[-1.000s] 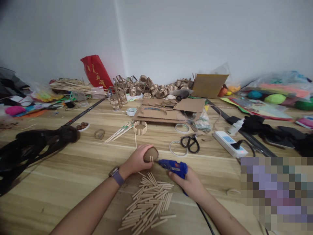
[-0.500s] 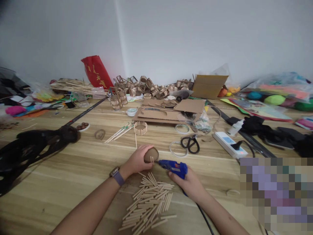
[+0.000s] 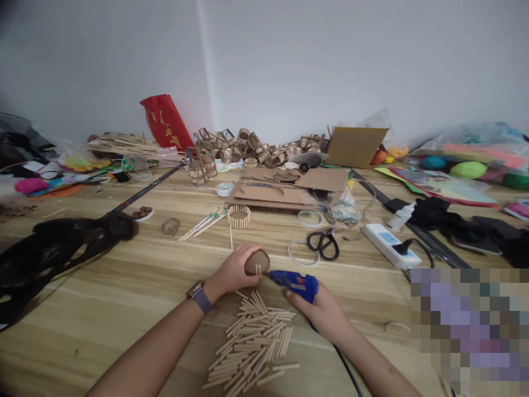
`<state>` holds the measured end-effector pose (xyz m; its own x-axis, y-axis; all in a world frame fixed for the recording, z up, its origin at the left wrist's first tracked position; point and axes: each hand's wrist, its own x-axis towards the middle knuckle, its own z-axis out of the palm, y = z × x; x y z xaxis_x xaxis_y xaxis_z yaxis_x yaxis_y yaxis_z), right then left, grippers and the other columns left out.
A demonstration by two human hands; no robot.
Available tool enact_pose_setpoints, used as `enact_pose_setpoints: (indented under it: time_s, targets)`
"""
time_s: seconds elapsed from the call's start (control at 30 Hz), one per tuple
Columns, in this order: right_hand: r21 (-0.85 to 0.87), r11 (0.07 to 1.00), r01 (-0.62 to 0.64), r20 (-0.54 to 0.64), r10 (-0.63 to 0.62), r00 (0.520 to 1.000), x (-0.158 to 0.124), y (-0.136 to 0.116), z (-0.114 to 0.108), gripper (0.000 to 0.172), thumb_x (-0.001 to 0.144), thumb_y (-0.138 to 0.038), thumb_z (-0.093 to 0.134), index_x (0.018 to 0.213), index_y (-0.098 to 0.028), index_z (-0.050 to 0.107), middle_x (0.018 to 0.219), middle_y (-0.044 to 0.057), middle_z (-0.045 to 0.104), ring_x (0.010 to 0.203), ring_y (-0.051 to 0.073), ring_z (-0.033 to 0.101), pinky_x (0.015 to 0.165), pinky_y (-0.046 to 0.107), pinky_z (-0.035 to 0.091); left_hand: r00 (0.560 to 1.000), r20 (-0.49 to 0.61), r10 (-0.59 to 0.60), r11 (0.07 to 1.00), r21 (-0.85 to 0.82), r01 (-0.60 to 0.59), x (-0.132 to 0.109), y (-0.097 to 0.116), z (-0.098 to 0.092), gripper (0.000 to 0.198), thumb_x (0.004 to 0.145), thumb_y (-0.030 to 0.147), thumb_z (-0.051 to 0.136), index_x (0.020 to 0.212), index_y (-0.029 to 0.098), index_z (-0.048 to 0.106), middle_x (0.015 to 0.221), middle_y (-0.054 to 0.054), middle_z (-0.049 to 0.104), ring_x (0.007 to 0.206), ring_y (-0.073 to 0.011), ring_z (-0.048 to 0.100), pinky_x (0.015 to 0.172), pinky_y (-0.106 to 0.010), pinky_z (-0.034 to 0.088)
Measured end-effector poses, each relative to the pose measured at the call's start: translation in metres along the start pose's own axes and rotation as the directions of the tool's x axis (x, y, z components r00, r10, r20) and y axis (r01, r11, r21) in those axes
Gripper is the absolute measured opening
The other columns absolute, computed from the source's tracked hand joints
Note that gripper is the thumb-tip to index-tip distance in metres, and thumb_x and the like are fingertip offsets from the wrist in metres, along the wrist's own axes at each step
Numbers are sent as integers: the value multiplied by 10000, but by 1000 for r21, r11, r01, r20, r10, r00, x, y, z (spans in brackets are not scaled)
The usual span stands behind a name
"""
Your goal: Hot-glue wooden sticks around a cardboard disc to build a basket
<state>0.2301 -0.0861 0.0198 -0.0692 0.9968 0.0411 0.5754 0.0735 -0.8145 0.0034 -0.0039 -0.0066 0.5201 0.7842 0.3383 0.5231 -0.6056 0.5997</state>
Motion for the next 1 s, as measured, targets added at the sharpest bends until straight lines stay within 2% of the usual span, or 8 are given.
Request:
enact_pose_setpoints:
  time_s: [0.2,0.4,0.63,1.0]
  targets:
    - [-9,1000,-27,4,27,1000,0,3,0,462,690,-568,576,885,-178,729,854,97,747,828,291,677,809,411,538,1000,1,4,1000,3,-4,0,0,0,687,648,231,700,1294,149,480,1310,-123,546,1219,-287,478,1082,-443,374]
    - [-17,1000,18,13,-18,1000,0,-1,-1,425,712,-540,572,909,-201,735,854,78,753,808,276,680,811,396,540,1000,-7,9,1000,6,-9,0,-1,1,679,650,238,700,1289,164,483,1297,-116,553,1210,-288,485,1076,-450,382]
    - [0,1000,11,-1,-11,1000,0,1,-1,460,692,-565,602,923,-192,741,899,91,759,843,285,690,832,413,545,1000,1,3,1000,1,-3,-1,0,0,675,655,245,704,1289,170,484,1304,-116,548,1222,-288,477,1081,-450,375]
    - [1,1000,20,24,-20,1000,0,-7,-1,405,714,-524,582,907,-206,743,904,69,765,842,281,696,807,400,556,1000,-9,1,1000,-5,-1,0,2,1,675,644,225,703,1282,180,489,1291,-108,557,1207,-287,487,1074,-454,381]
